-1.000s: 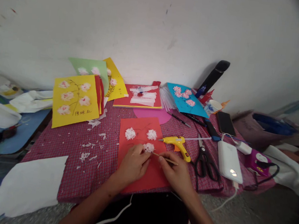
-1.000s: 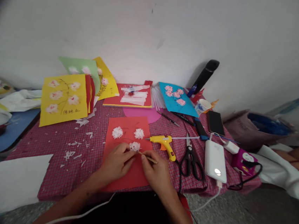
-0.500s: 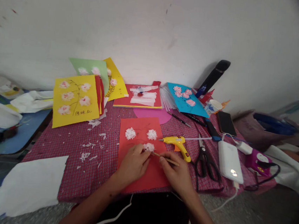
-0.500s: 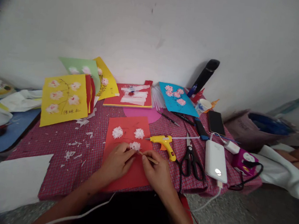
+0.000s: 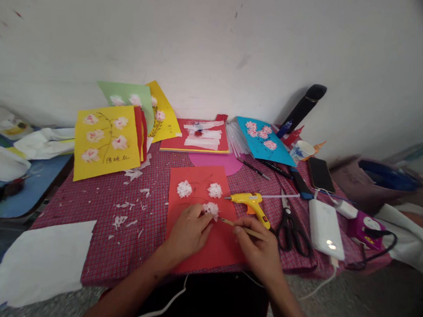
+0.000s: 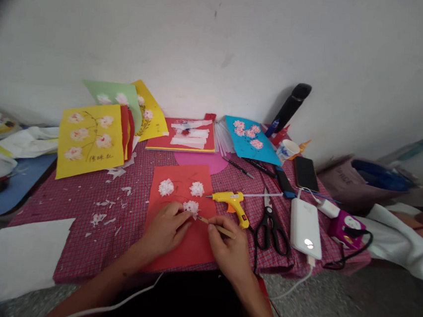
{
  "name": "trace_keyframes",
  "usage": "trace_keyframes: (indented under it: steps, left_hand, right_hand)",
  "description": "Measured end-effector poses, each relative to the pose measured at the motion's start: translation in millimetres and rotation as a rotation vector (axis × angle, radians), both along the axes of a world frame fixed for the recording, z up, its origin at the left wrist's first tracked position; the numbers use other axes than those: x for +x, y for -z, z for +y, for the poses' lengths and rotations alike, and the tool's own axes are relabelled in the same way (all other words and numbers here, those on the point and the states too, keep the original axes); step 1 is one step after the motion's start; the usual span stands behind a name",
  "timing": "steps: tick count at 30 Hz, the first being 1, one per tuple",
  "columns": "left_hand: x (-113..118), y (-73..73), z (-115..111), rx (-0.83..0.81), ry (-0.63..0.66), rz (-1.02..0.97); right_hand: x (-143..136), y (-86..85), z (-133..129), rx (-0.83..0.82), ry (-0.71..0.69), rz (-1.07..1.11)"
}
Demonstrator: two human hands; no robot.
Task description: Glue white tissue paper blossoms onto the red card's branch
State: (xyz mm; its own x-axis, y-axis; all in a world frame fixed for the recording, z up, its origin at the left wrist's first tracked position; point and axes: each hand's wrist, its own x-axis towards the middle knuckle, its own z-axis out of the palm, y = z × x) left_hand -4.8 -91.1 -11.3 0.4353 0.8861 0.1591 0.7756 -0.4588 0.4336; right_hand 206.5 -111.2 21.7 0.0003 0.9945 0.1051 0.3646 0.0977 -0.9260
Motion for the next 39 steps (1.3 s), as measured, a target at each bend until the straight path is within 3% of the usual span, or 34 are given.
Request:
trace_keyframes:
  steps: [4,9,15,21,26,32,39]
  left_hand:
    - [-1,1.6,0,0.001,-0.007,-0.027]
    - [-5,-7.0,-1,-0.003,-0.068,-0.138]
    - [-32,-13.5,-16,0.043,-0.13,-0.086]
    - [-68,-2.3,-42,0.012,-0.201,-0.093]
    - [-79,10.4,-54,0.036,-0.232,-0.108]
    - [-74,10.1,-53,0.063,-0.206,-0.078]
    - [-21,-7.0,-31,0.025,0.007,0.017]
  right_hand:
    - [11,5.8,-9,-0.007,0.056,0.053]
    - [21,23.4,-24,0.032,0.112,0.064]
    - [19,29.6,-30,0.071,0.06,-0.034]
    - [8,29.0,-23,0.141,-0.012,-0.143]
    - [0,24.2,-22,0.148,-0.059,-0.168]
    - [-2,21.6,-21,0.112,-0.089,-0.177]
    - [4,27.6,-19,0.026,-0.045,-0.105]
